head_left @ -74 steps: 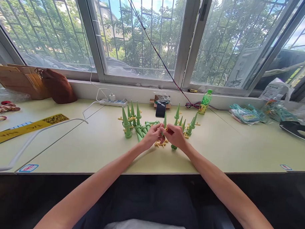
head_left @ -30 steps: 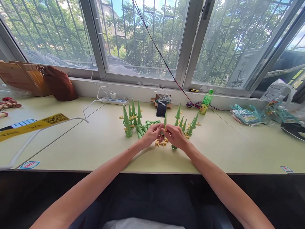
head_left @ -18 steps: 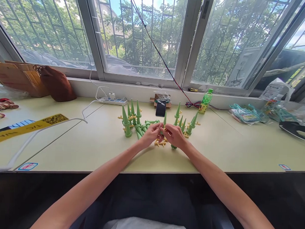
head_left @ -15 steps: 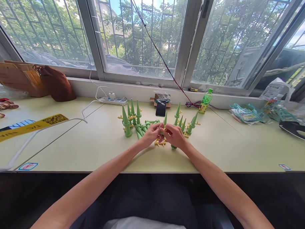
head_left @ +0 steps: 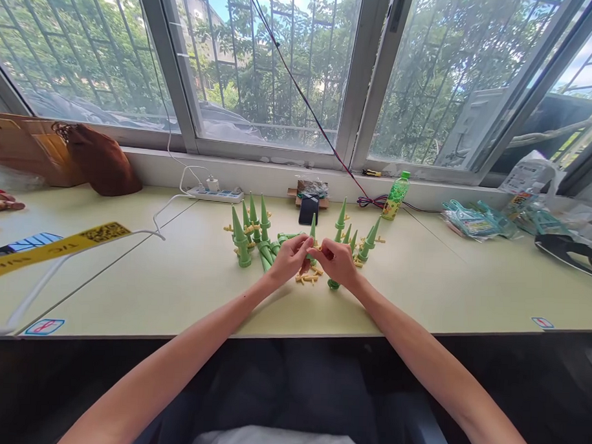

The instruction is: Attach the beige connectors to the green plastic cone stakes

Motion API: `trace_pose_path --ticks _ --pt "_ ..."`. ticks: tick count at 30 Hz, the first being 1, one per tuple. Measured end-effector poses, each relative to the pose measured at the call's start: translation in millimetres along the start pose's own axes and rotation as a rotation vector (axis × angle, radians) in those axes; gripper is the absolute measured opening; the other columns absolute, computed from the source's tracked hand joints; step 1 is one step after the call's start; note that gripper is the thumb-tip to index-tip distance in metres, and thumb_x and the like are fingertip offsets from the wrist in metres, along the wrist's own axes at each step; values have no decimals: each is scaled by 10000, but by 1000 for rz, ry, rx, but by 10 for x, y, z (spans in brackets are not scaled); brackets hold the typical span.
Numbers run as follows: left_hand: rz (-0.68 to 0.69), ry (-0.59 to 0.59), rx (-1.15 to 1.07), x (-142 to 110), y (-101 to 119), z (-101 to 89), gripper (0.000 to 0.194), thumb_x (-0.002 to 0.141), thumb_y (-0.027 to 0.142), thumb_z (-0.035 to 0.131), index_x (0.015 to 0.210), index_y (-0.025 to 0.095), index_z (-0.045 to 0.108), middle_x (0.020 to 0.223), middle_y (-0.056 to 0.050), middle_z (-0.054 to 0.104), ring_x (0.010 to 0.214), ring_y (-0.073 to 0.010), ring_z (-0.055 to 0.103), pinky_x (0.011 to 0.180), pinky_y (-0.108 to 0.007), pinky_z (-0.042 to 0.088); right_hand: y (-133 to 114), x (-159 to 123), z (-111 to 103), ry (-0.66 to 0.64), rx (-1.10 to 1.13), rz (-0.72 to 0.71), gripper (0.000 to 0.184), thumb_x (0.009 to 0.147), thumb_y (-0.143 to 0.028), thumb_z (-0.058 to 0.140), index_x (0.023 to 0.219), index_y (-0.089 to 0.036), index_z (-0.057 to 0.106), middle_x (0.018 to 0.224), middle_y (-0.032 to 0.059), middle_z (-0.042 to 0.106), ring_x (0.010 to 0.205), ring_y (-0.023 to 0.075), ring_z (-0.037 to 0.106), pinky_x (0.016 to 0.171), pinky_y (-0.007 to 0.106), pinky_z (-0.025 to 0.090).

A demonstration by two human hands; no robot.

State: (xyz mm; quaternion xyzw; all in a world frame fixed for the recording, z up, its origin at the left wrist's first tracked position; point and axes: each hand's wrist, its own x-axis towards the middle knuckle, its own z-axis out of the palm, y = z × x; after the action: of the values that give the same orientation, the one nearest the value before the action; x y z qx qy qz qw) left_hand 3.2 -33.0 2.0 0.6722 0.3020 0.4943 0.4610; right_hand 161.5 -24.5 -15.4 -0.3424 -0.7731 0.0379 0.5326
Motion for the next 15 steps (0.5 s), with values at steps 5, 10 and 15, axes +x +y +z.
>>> trace_pose_path --ticks 5,10,15 --pt "194 184 241 -52 46 -18 343 889 512 554 782 187 523 626 29 517 451 -60 449 433 -181 330 -64 53 -72 -57 36 -30 468 987 -474 403 619 -211 279 523 -59 298 497 85 249 482 228 273" --pt "385 267 530 -99 39 -73 242 928 402 511 811 192 543 584 31 502 476 -71 410 474 -192 312 -100 223 -114 -134 71 -120 448 1028 -440 288 640 -215 284 544 -43 324 489 93 267 496 247 275" --pt "516 374 703 -104 147 -84 184 926 338 514 818 194 552 581 29 500 478 -73 398 505 -204 332 86 342 -142 -196 -11 -277 461 1031 -441 237 630 -225 304 541 -27 322 484 115 264 503 282 255"
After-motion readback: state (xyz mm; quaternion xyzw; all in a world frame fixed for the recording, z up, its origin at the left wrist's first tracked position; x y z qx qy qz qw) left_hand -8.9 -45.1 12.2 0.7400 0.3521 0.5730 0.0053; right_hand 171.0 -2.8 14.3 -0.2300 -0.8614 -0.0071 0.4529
